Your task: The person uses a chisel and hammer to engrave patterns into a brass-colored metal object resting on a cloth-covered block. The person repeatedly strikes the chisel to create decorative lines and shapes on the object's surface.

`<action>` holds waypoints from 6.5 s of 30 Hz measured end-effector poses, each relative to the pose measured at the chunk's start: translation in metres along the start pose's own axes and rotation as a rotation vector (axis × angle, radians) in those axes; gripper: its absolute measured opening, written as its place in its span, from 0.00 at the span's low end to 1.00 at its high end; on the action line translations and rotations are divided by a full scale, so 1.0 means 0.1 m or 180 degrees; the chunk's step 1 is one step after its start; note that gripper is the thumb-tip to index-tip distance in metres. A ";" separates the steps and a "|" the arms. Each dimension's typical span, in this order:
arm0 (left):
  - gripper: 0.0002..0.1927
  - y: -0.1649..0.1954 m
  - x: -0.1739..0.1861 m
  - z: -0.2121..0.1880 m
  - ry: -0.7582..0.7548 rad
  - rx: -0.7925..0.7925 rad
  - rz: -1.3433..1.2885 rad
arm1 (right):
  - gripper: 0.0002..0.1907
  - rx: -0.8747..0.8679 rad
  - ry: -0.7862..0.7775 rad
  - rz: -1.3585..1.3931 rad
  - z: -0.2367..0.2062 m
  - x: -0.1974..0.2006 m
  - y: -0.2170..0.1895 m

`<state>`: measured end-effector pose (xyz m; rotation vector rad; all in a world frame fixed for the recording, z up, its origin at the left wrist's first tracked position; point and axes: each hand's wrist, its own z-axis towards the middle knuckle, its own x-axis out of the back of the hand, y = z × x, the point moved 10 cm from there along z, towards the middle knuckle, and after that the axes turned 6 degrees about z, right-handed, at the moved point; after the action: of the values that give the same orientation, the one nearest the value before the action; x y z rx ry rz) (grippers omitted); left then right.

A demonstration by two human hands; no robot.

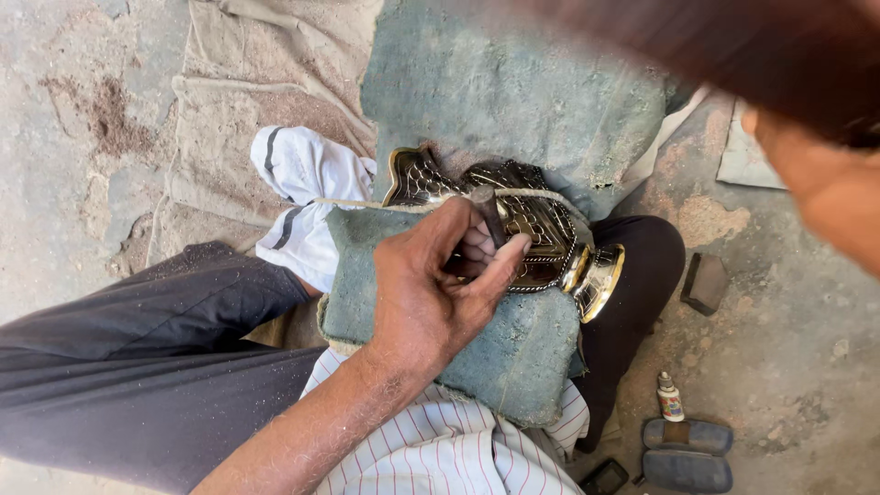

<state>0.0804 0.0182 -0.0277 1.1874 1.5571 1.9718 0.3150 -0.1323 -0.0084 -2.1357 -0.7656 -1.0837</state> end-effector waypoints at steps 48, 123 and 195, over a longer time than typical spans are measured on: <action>0.12 0.06 -0.02 0.20 -0.0949 -0.0078 0.0201 | 0.21 0.0170 -0.0106 0.0063 0.09 -0.42 -0.04; 0.24 0.44 -0.86 0.22 -0.3186 -0.1462 0.1128 | 0.14 -0.0984 0.1532 0.2308 -1.80 -1.56 0.27; 0.21 0.68 -0.63 0.24 -0.2183 -0.2090 0.0515 | 0.12 -0.0885 0.1898 0.2249 -1.57 -1.20 0.47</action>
<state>0.1499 -0.0344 0.0119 1.4752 0.4410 1.6744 0.2131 -0.3037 -0.0469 -1.8771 0.4102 -1.3451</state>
